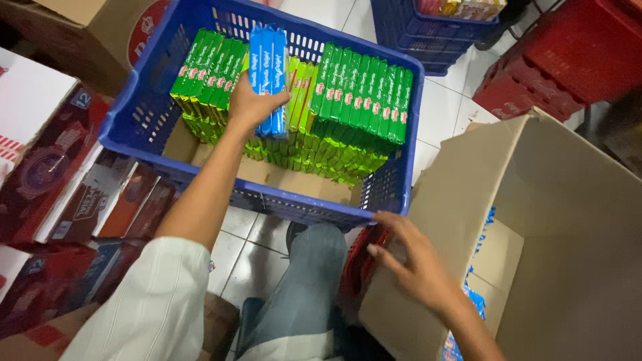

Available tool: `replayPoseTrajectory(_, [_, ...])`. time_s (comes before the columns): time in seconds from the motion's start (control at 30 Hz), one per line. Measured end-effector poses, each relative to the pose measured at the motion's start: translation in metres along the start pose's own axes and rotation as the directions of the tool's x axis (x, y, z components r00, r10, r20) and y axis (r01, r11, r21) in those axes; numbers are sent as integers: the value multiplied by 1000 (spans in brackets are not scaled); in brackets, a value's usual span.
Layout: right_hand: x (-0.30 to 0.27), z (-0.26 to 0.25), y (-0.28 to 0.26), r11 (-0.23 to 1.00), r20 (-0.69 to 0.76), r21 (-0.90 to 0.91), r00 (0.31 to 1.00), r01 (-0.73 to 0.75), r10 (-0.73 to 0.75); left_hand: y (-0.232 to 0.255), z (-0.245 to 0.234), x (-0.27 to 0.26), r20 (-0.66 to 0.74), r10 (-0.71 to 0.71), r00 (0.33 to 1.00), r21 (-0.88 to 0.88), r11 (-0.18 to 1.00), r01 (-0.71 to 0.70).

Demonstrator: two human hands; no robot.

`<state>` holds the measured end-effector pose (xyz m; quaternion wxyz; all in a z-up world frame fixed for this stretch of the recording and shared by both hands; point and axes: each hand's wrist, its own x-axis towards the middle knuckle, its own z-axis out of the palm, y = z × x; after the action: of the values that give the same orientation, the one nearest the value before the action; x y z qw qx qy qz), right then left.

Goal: The person transfers green and blue snack packets from a blue plastic basket into a cardboard box. They pick up packets from the basket and place them into the box, organizing them in neat rows.

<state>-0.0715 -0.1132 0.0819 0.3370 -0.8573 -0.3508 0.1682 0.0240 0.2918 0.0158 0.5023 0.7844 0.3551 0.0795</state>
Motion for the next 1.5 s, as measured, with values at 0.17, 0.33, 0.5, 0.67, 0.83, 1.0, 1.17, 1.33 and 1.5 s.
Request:
replayPoseTrajectory(0.17, [5, 4, 2, 997, 61, 80, 998, -23, 18, 5, 30, 39, 86, -15, 996, 52, 999, 10])
replayPoseTrajectory(0.33, [4, 2, 3, 998, 131, 56, 991, -12, 5, 17, 59, 58, 194, -48, 980, 67, 997, 36])
replayPoseTrajectory(0.5, [-3, 6, 14, 997, 117, 26, 991, -70, 66, 46, 54, 50, 215, -78, 973, 129, 990, 51])
replayPoseTrajectory(0.67, [2, 8, 10, 998, 155, 4, 986, -68, 67, 34, 72, 72, 224, -49, 973, 180, 984, 8])
replayPoseTrajectory(0.83, [8, 5, 6, 990, 218, -7, 966, -139, 137, 1, 97, 99, 205, -64, 977, 228, 974, 16])
replayPoseTrajectory(1.0, [4, 11, 14, 990, 174, 1, 975, -138, 135, -16, 115, 109, 115, 116, 987, 310, 939, -147])
replayPoseTrajectory(1.17, [5, 9, 9, 994, 139, 7, 985, -106, 104, -20, 140, 116, -31, 342, 939, 635, 733, -246])
replayPoseTrajectory(1.33, [6, 3, 2, 989, 144, 35, 980, -143, 137, 2, 142, 90, -21, 403, 915, 827, 521, -210])
replayPoseTrajectory(1.5, [11, -5, -11, 986, 185, 32, 970, -166, 157, 21, 159, 37, 123, 384, 915, 686, 633, -358])
